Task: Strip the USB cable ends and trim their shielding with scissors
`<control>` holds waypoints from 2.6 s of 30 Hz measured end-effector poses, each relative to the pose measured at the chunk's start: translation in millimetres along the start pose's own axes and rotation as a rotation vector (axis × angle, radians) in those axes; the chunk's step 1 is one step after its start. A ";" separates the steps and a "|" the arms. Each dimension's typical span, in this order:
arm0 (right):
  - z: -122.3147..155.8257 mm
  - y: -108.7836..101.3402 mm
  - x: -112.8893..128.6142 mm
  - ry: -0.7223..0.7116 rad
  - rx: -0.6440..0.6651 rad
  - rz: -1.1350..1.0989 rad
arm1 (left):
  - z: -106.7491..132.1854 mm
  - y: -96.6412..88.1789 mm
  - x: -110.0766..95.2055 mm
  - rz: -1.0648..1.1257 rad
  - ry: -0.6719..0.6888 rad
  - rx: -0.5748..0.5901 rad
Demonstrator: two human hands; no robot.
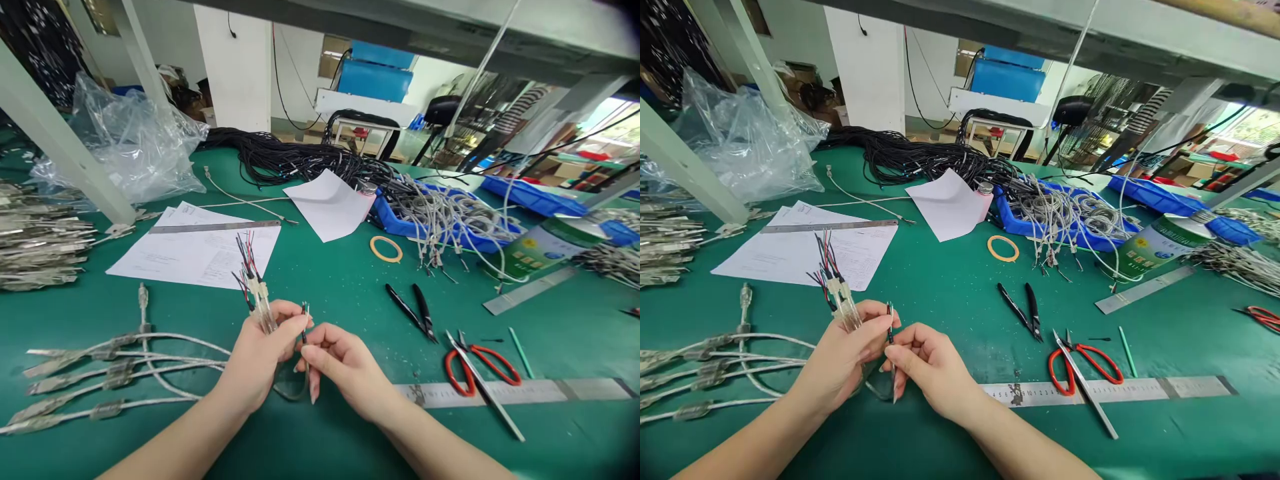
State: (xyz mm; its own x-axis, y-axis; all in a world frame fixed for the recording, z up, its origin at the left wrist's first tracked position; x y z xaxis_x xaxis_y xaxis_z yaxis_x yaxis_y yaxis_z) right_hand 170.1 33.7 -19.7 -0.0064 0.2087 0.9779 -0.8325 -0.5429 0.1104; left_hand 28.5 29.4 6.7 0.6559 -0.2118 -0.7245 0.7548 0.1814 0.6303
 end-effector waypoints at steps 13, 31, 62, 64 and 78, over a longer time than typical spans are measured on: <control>7.0 2.5 -1.3 0.044 0.058 -0.019 | 5.7 5.8 -3.8 0.104 -0.052 0.006; 12.9 -1.2 1.9 0.058 0.021 0.004 | 2.2 0.2 -1.4 -0.026 -0.060 -0.017; 18.8 8.3 0.8 0.092 0.180 0.032 | 6.5 3.8 1.4 0.062 -0.146 -0.042; 19.8 8.9 1.2 0.089 0.176 0.061 | 6.3 3.4 2.0 0.043 -0.119 -0.050; 20.1 9.0 2.8 0.061 0.199 0.053 | 6.6 3.6 2.9 0.049 -0.228 -0.051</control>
State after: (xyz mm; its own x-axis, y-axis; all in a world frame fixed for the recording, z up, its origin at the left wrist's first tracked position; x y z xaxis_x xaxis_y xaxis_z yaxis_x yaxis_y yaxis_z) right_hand 173.7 13.1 -12.3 -0.0860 0.2210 0.9715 -0.7041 -0.7033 0.0977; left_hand 33.1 23.0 8.7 0.6789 -0.4119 -0.6078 0.7249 0.2441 0.6442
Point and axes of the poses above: each hand's wrist, its own z-axis away from the middle knuckle, its own y-axis out of the palm, x = y × z, the point moved 1 cm from there along -z, towards the middle knuckle, and after that the axes turned 15 degrees about z, right-handed, at the moved point
